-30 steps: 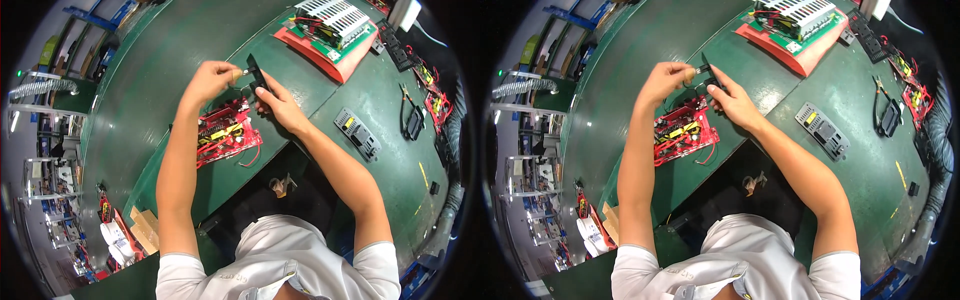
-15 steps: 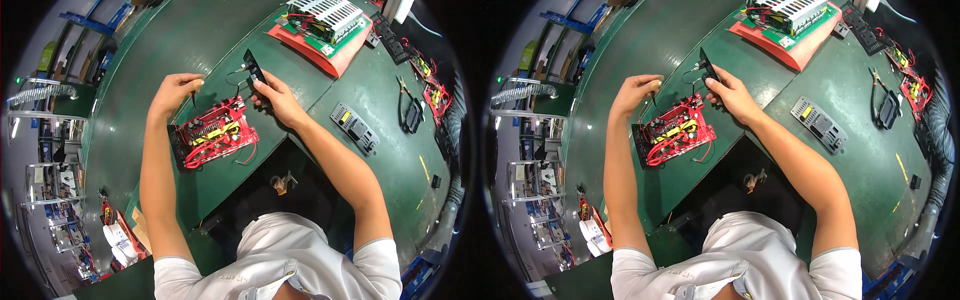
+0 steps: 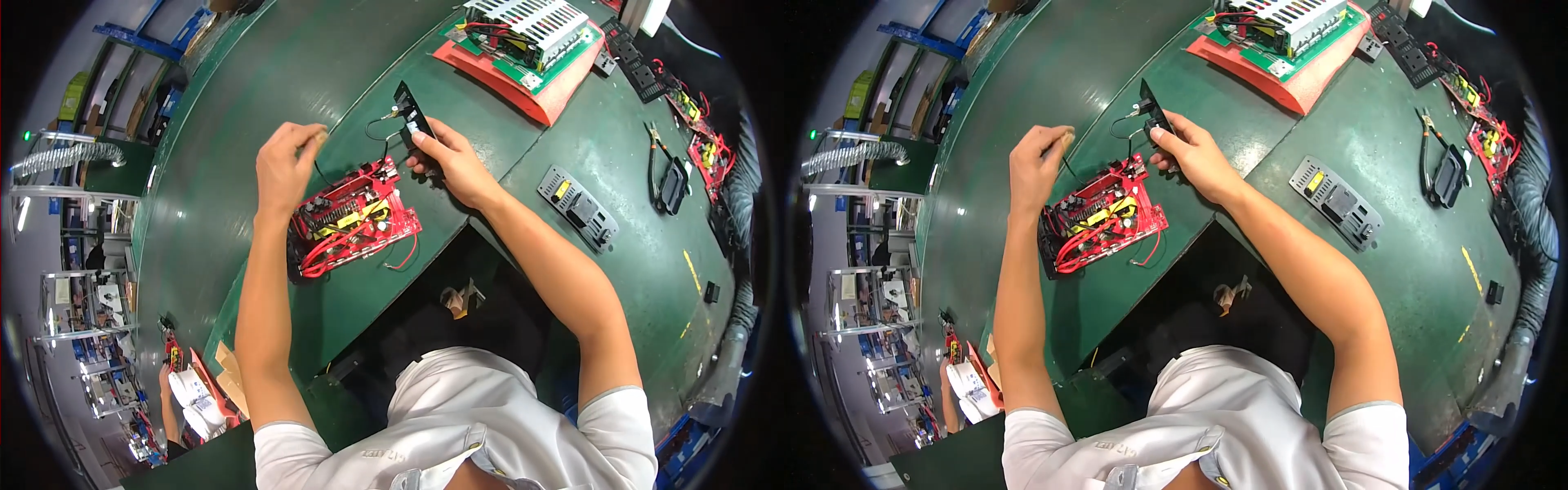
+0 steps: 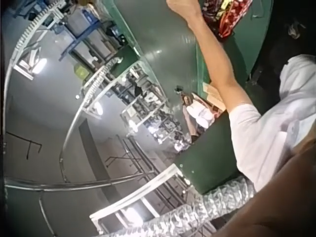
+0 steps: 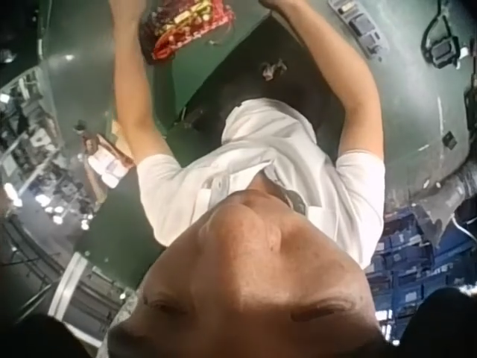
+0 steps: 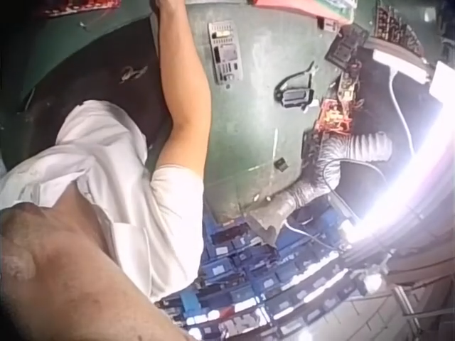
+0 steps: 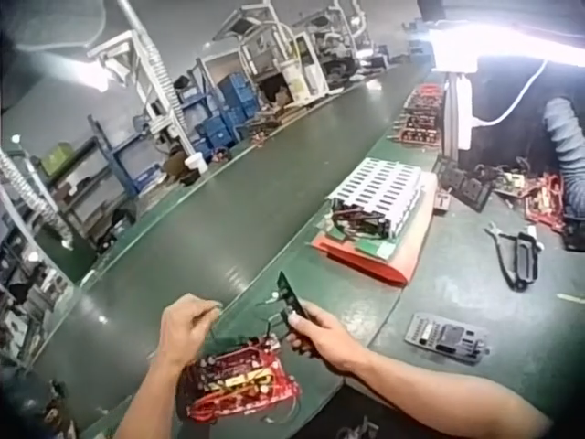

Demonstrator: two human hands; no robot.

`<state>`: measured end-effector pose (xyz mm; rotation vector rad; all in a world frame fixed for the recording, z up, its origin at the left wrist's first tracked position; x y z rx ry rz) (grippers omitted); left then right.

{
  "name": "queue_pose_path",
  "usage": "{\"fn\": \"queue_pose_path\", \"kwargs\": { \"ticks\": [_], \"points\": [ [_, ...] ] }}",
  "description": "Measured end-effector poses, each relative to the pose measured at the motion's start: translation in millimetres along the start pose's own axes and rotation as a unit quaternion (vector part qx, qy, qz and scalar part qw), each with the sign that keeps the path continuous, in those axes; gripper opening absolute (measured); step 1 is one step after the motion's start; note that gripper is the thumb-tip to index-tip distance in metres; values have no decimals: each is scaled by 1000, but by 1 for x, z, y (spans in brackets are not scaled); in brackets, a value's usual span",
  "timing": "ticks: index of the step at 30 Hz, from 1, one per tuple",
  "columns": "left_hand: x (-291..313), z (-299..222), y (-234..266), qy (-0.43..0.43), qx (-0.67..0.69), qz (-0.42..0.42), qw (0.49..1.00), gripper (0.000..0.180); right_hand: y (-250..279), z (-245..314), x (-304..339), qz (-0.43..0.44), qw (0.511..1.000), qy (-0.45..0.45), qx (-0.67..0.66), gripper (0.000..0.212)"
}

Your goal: Assembling electronic components and wiring onto a circuit board at a factory workstation.

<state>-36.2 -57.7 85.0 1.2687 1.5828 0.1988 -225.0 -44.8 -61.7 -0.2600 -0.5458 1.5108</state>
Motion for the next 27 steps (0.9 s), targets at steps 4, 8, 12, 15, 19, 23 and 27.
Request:
{"fn": "queue_pose_path", "kwargs": {
  "ticks": [4, 8, 12, 15, 19, 23, 27],
  "points": [
    [30, -56, -37, -54, 15, 104, 993, 13, 1, 1, -1, -7, 999, -19, -33, 40],
    [45, -50, -54, -40, 6, 71, 997, 15, -9, -1, 6, 1, 999, -39, -30, 34],
    [48, -49, -56, -38, 24, 51, 998, 16, -19, -20, 12, 9, 994, -86, -74, 31],
    [48, -51, -55, -46, 16, 57, 997, 15, -20, -16, 15, 13, 997, -61, -37, 32],
    [50, -53, -54, -53, 27, 52, 997, 16, -18, 1, 17, -28, 987, 115, 107, 49],
    [50, -53, -52, -62, 13, 40, 997, 15, -21, 4, 19, -22, 987, 112, 117, 60],
    [54, -68, -50, -165, -29, 12, 986, 7, -21, 0, 25, -44, 985, 91, 137, 60]
  ]
}}
Point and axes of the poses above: each hand's wrist, its own x-axis away from the middle knuckle, its own y-axis out of the back of the hand, z = x × y, the point moved 10 cm from there along -x, towards the middle knuckle, and after that the axes turned 15 degrees about -z, right-handed, at the moved point
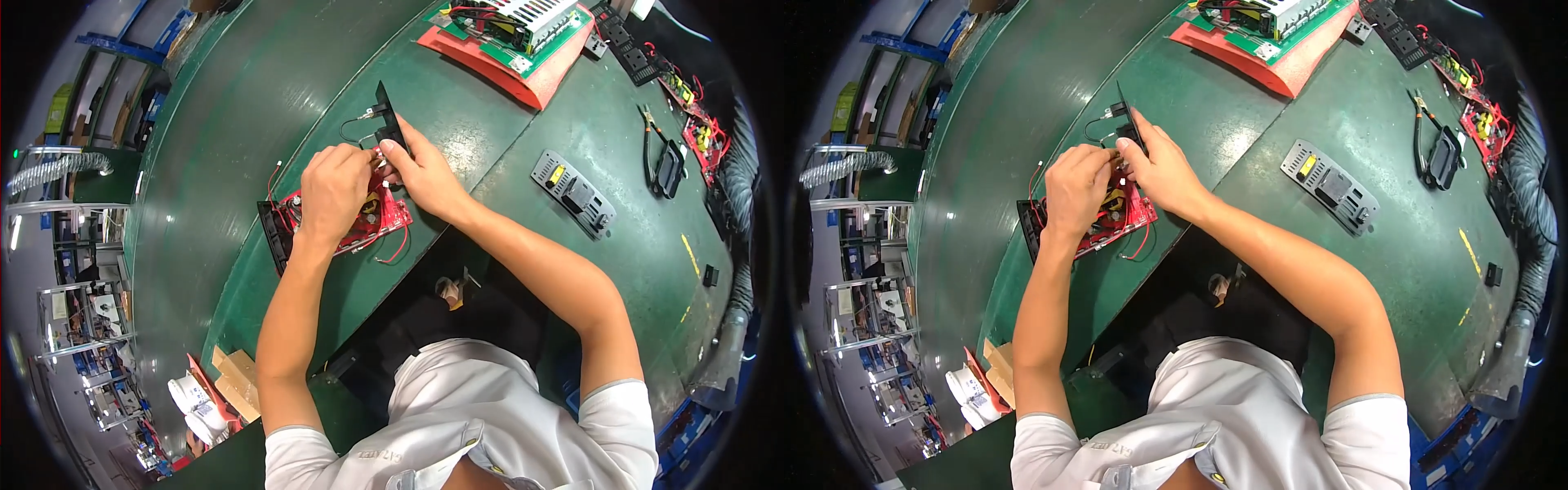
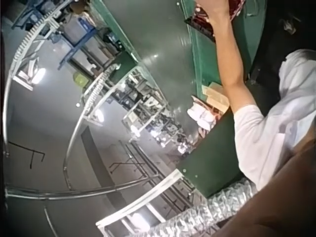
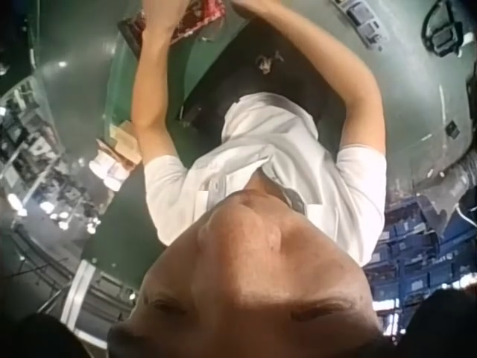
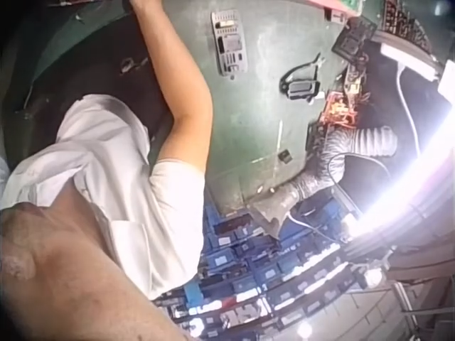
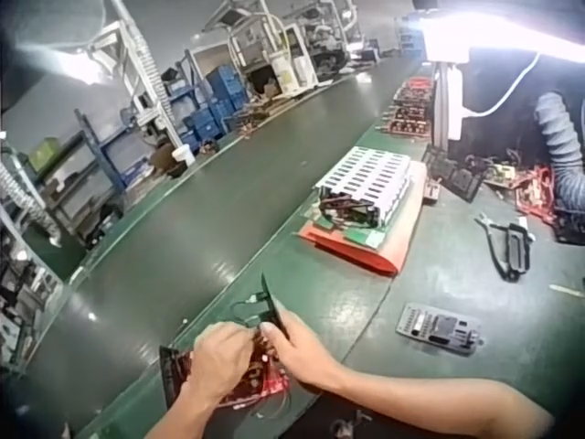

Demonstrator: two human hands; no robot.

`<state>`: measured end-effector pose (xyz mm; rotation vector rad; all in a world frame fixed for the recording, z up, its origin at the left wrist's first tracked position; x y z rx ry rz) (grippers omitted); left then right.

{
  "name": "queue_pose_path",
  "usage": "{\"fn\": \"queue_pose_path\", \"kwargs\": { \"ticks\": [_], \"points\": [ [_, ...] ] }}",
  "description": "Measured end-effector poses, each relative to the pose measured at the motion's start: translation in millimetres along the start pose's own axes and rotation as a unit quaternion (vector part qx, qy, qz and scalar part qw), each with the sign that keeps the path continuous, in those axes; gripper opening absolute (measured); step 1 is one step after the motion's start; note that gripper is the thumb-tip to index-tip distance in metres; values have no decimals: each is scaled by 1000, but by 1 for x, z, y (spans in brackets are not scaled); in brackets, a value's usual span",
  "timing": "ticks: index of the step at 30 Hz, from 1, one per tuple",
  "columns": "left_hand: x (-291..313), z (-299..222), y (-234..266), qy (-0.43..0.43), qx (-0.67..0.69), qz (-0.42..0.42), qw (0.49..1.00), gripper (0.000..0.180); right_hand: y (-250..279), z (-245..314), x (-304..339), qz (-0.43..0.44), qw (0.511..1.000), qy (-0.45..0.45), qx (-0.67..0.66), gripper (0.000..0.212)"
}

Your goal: Assembling electronic components and wiring onto a circuit board at a factory workstation.

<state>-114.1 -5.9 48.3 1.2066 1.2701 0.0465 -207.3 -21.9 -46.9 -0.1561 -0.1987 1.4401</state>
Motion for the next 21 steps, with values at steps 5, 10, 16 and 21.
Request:
{"fn": "queue_pose_path", "kwargs": {
  "ticks": [5, 10, 16, 21],
  "points": [
    [-2, -11, -7, -43, -22, 4, 999, 6, 3, -5, -5, -13, 997, 41, 58, 61],
    [-7, -4, 2, -9, 26, 60, 998, 21, 1, -6, -9, 63, 995, 2, -74, 56],
    [32, 85, 37, 282, 183, 73, 939, 27, -10, 4, -6, 86, 992, -17, -93, 56],
    [33, 83, 28, 416, 292, 38, 860, 24, -2, 0, -8, 81, 992, -27, -92, 56]
  ]
}}
Point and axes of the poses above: each hand's wrist, its own x-axis away from the middle knuckle, its own y-axis out of the back of the hand, z = x × y, the point moved 10 cm from there along -x, towards the middle knuckle, and after that the axes turned 15 degrees about -z, right-handed, at the moved point
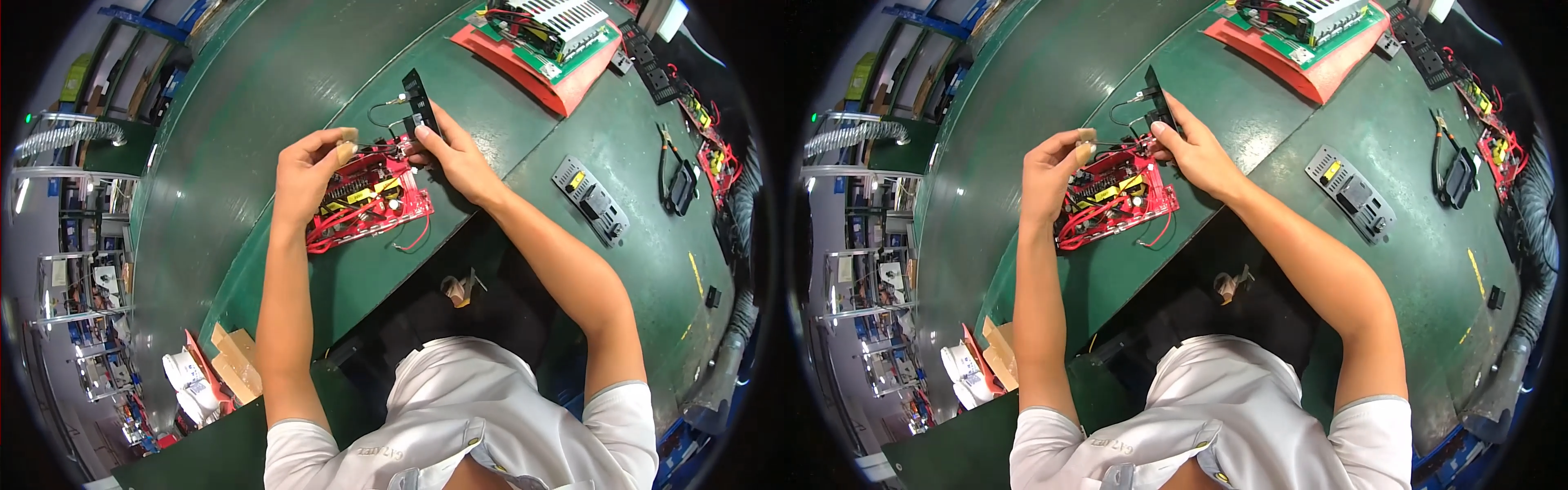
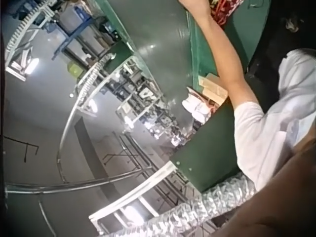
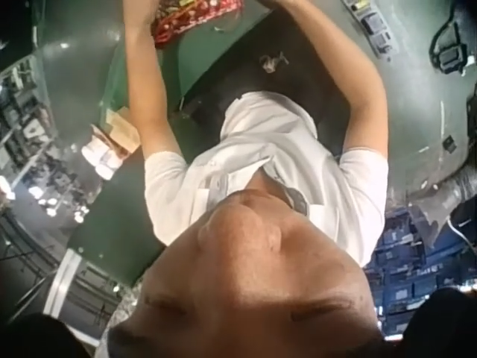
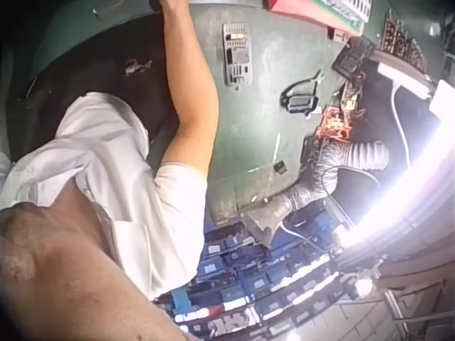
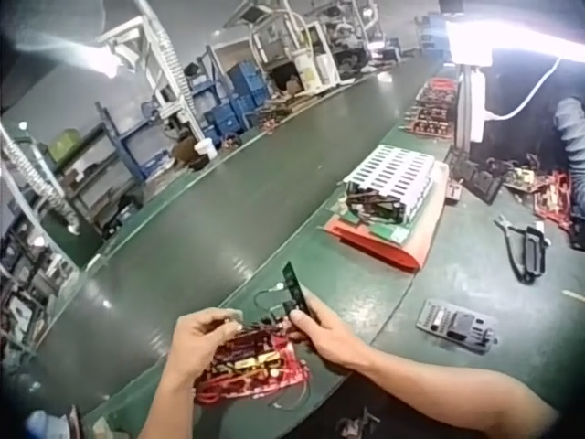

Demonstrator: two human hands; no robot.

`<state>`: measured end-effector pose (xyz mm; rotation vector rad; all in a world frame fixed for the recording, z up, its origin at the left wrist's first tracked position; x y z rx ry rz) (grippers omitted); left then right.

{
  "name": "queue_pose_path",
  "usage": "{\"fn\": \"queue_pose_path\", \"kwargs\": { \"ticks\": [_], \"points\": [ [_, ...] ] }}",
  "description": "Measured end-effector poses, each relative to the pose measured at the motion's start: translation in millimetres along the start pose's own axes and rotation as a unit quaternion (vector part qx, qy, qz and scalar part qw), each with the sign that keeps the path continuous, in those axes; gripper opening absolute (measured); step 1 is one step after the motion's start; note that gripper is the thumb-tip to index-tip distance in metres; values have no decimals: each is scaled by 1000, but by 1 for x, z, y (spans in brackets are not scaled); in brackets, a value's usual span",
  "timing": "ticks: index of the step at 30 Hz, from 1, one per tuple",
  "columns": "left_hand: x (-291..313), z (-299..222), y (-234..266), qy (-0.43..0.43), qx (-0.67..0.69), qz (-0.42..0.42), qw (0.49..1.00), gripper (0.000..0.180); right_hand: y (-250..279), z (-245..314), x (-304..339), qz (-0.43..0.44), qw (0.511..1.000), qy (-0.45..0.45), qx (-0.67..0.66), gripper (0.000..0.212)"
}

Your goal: Assembling electronic components and wiring onto a circuit board at a factory workstation.

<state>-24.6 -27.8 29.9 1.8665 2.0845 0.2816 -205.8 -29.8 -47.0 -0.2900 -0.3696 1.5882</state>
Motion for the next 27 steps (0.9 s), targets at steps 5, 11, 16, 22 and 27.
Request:
{"fn": "queue_pose_path", "kwargs": {
  "ticks": [5, 11, 16, 22, 27],
  "points": [
    [-7, -10, -18, 16, 112, -24, 993, 26, -1, 2, -1, -8, 1000, 6, -2, 51],
    [-17, -3, -33, 62, 134, -19, 989, 28, 0, 3, 0, -22, 999, -4, -27, 53],
    [-9, -15, -44, 45, 181, 150, 971, 24, 0, 9, -1, -15, 1000, 12, -4, 58],
    [-17, -5, -49, 95, 172, 187, 963, 25, -1, 5, -1, 4, 999, 15, 47, 63],
    [-33, -28, -42, -54, -46, 48, 996, 19, -3, 22, 3, 1, 977, 136, 163, 64]
  ]
}}
Point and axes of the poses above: each hand's wrist, its own x-axis away from the middle knuckle, its own y-axis out of the back of the hand, z = x × y, the point moved 10 cm from there along -x, towards the middle knuckle, and after that the axes turned 15 degrees about -z, right-handed, at the moved point
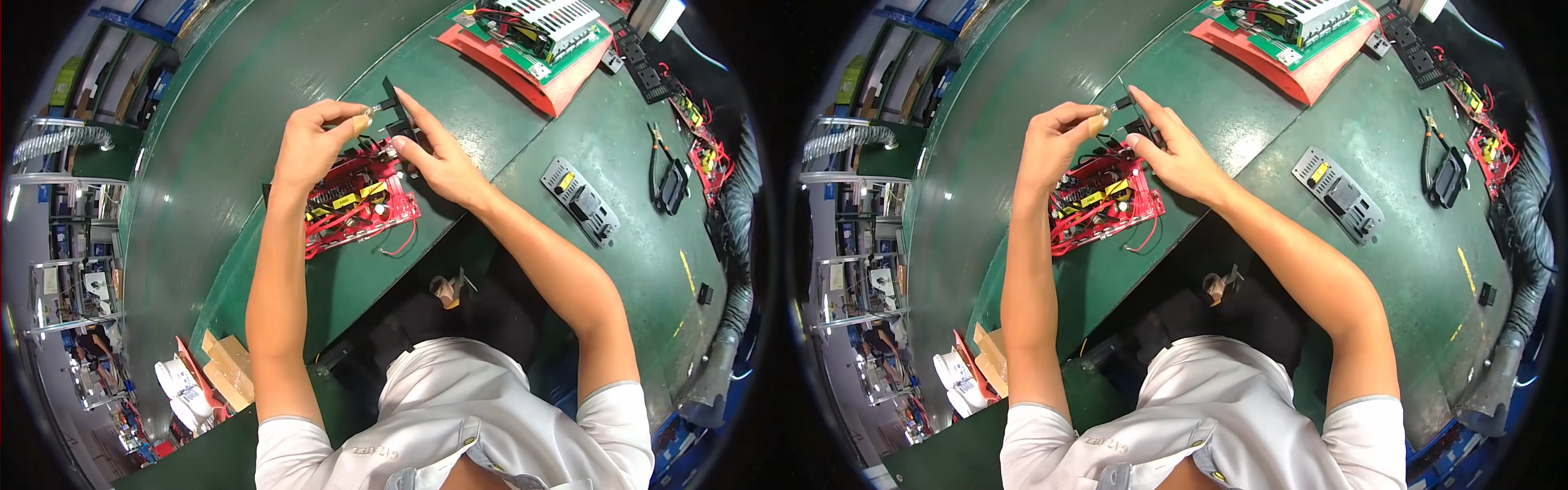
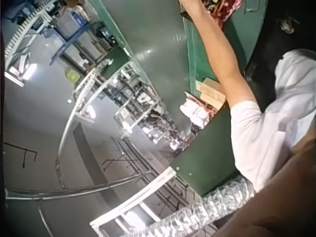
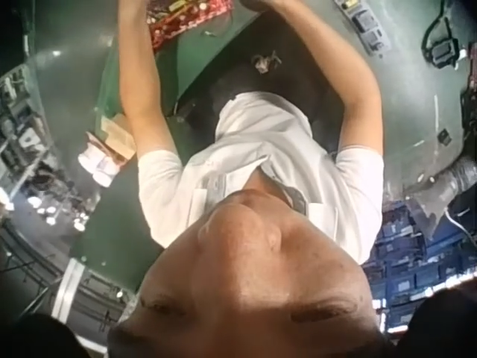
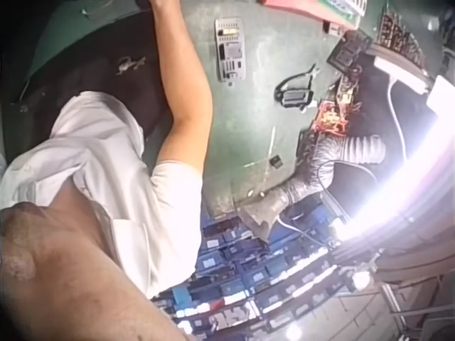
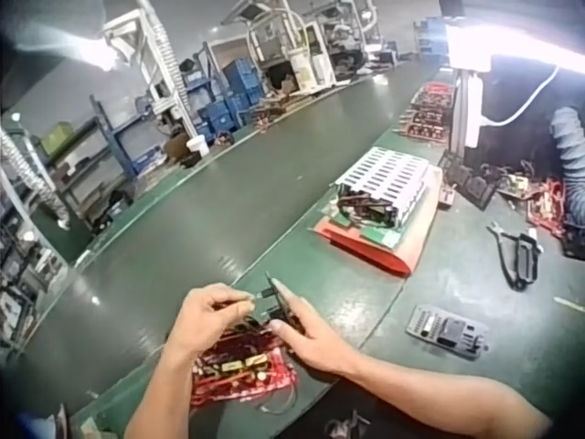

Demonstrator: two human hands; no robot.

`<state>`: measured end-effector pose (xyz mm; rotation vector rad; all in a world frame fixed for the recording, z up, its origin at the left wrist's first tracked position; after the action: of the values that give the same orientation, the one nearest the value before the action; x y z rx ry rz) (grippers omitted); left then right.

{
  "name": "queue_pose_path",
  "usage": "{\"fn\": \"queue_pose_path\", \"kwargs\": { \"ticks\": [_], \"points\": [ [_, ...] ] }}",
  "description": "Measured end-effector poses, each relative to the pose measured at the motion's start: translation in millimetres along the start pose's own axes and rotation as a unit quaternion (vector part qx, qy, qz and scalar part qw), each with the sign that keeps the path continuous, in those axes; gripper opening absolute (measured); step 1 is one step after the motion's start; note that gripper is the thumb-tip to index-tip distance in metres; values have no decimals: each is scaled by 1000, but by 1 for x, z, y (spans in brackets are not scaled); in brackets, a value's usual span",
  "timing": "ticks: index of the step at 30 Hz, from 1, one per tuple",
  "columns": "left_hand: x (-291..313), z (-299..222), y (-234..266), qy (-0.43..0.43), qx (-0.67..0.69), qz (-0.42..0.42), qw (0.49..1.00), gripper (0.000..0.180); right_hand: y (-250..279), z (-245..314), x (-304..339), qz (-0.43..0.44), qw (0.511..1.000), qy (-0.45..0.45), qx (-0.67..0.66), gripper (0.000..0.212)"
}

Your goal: Assembling electronic components and wiring onto a circuit board at a factory workstation.

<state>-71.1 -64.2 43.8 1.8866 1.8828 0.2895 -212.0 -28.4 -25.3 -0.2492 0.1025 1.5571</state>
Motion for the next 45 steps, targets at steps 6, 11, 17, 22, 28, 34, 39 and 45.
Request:
{"fn": "queue_pose_path", "kwargs": {
  "ticks": [6, 11, 17, 22, 28, 34, 39, 45],
  "points": [
    [0, -12, 2, -99, -83, -27, 991, 20, -1, 10, 0, -15, 999, 44, 26, 65],
    [1, -16, 1, -132, -78, -10, 988, 19, -1, 4, 1, -6, 1000, -2, 11, 64],
    [0, -21, -2, -143, -107, -6, 984, 20, 1, 13, 2, -21, 997, 51, 51, 63],
    [5, -29, -1, -182, -153, -25, 971, 17, 1, 20, 4, -34, 988, 78, 128, 64],
    [10, -43, -11, -287, -244, -63, 924, 13, -1, 23, 9, -61, 983, 71, 160, 64],
    [-2, -25, -11, -152, -217, -54, 963, 27, 10, 12, -9, -9, 985, 45, 167, 64],
    [28, -28, -12, -137, -114, 63, 982, 43, 27, 65, -2, -114, 860, 263, 421, 67],
    [52, -11, -38, -124, -159, 199, 959, 36, -6, 103, 84, 63, 881, 271, 384, 47]
  ]
}}
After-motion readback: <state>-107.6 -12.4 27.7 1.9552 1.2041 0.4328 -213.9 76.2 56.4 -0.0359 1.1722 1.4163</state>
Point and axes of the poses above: each hand's wrist, its own x-axis away from the middle knuckle, its own y-axis out of the back of the hand, z = x × y, the point moved 10 cm from there along -x, towards the middle knuckle, and after that the axes turned 15 degrees about -z, right-handed, at the moved point
